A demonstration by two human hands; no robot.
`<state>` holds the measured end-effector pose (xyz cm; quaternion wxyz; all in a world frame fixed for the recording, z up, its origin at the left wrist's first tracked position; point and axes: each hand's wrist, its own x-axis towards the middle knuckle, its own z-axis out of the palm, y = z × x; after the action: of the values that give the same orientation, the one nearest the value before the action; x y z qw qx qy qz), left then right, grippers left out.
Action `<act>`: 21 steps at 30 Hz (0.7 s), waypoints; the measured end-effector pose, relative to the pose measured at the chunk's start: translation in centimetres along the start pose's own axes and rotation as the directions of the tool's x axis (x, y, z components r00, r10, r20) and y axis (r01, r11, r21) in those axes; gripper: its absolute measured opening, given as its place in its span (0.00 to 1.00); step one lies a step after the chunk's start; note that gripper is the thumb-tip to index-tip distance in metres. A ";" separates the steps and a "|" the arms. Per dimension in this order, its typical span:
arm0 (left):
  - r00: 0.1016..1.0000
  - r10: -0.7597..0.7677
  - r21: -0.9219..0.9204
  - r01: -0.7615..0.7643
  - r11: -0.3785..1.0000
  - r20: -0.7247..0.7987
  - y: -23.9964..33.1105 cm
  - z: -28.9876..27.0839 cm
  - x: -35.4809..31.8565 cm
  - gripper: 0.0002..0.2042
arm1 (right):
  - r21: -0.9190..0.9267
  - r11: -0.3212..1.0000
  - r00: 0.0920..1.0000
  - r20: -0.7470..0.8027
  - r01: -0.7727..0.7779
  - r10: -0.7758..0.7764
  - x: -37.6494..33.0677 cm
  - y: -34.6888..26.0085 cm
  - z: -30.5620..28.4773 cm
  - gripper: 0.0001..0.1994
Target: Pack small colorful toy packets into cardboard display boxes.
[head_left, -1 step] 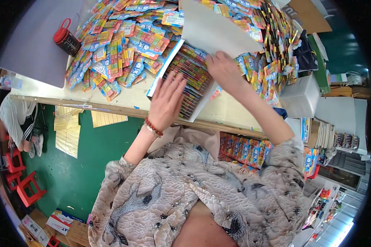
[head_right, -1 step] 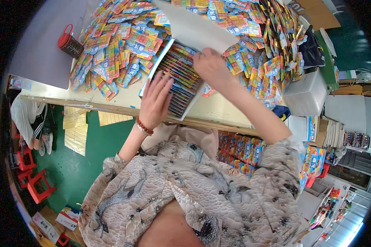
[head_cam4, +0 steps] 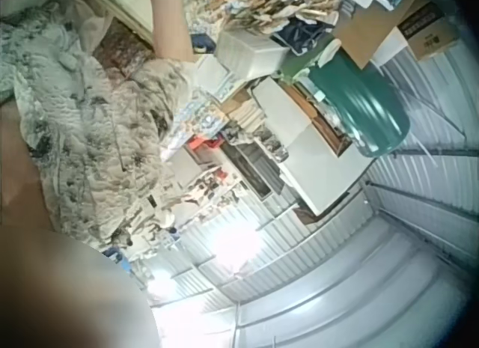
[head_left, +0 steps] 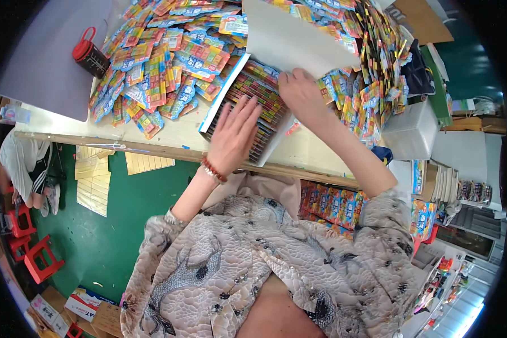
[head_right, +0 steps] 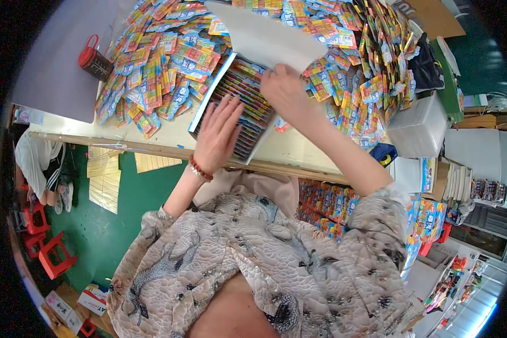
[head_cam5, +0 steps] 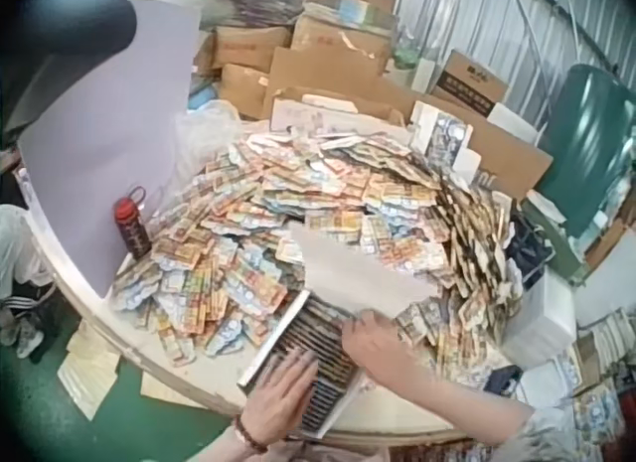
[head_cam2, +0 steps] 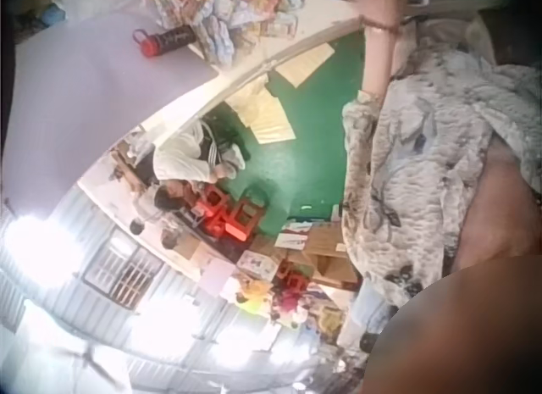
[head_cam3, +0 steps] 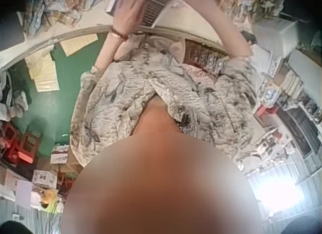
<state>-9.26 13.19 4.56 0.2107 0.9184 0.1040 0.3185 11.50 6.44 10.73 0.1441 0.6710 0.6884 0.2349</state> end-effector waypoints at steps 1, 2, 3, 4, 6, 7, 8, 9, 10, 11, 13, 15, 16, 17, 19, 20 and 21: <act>1.000 0.008 -0.002 -0.008 1.000 0.008 0.1 1.1 1.0 0.23 | -0.141 0.986 0.996 0.006 -0.083 0.084 0.6 -1.3 0.3 0.07; 0.999 -0.024 0.023 0.023 0.999 0.022 0.3 1.9 2.1 0.23 | -0.102 0.984 0.986 0.069 -0.147 0.154 1.4 -1.8 -0.4 0.06; 0.998 -0.055 0.050 0.054 0.997 0.035 0.1 2.5 2.9 0.24 | -0.095 0.984 0.985 0.067 -0.154 0.160 1.8 -2.2 -0.4 0.06; 0.998 -0.052 0.174 0.047 0.984 0.029 -0.2 2.9 3.7 0.22 | -0.075 0.983 0.982 0.081 -0.167 0.173 2.1 -2.3 -0.3 0.06; 0.995 -0.070 0.124 0.062 0.990 0.068 -0.9 3.0 4.5 0.22 | -0.051 0.981 0.977 0.096 -0.186 0.191 2.2 -2.0 -0.2 0.06; 0.990 -0.098 0.072 0.091 0.993 0.100 -0.9 2.8 5.1 0.22 | 0.066 0.979 0.980 0.071 -0.192 0.188 2.1 -1.6 0.0 0.05; 0.998 -0.067 -0.009 0.067 0.998 -0.005 -1.0 2.7 5.8 0.19 | 0.183 0.964 0.981 0.046 -0.193 0.188 2.0 -1.2 0.1 0.05; 0.998 -0.068 -0.008 0.068 0.998 -0.002 -1.2 2.3 6.4 0.19 | 0.186 0.963 0.981 0.047 -0.193 0.187 1.8 -0.9 0.1 0.05; 0.996 -0.079 0.011 0.078 0.997 0.032 -1.8 1.8 7.0 0.18 | 0.234 0.954 0.982 0.028 -0.186 0.184 1.7 -0.5 0.0 0.04; 0.993 -0.094 0.031 0.092 0.995 0.069 -2.3 1.3 7.4 0.16 | 0.285 0.942 0.983 0.012 -0.177 0.181 1.6 -0.4 -0.3 0.03; 0.998 -0.049 0.118 0.045 0.992 0.030 -3.5 1.0 8.9 0.10 | 0.294 0.937 0.982 0.074 -0.187 0.172 2.2 -0.1 -1.3 0.02; 0.922 0.013 0.361 -0.164 0.918 0.387 -4.9 1.0 10.5 0.06 | 0.301 0.934 0.978 0.131 -0.194 0.161 2.2 0.1 -1.2 0.02; 0.921 0.149 0.361 -0.285 0.888 0.360 -6.0 1.3 11.0 0.05 | 0.351 0.921 0.985 0.040 -0.171 0.167 1.9 0.5 -0.8 0.01; 0.920 0.152 0.362 -0.288 0.887 0.361 -6.7 1.1 11.6 0.05 | 0.398 0.906 0.983 -0.052 -0.141 0.176 1.7 0.8 -0.4 0.01; 0.844 0.194 0.332 -0.393 0.857 0.500 -7.8 0.8 12.6 0.05 | 0.405 0.906 0.982 -0.089 -0.120 0.169 1.5 0.7 0.0 0.01; 0.831 0.152 0.362 -0.389 0.847 0.536 -7.9 0.4 13.0 0.05 | 0.412 0.906 0.979 -0.124 -0.095 0.159 1.3 0.7 0.2 0.02; 0.829 0.155 0.361 -0.392 0.846 0.537 -8.2 0.6 13.1 0.05 | 0.412 0.906 0.979 -0.123 -0.098 0.162 1.3 0.8 0.2 0.02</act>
<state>0.81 24.57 7.47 -0.0409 0.9965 -0.0173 0.0703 12.20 7.70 11.12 -0.0673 0.7105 0.6847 0.1482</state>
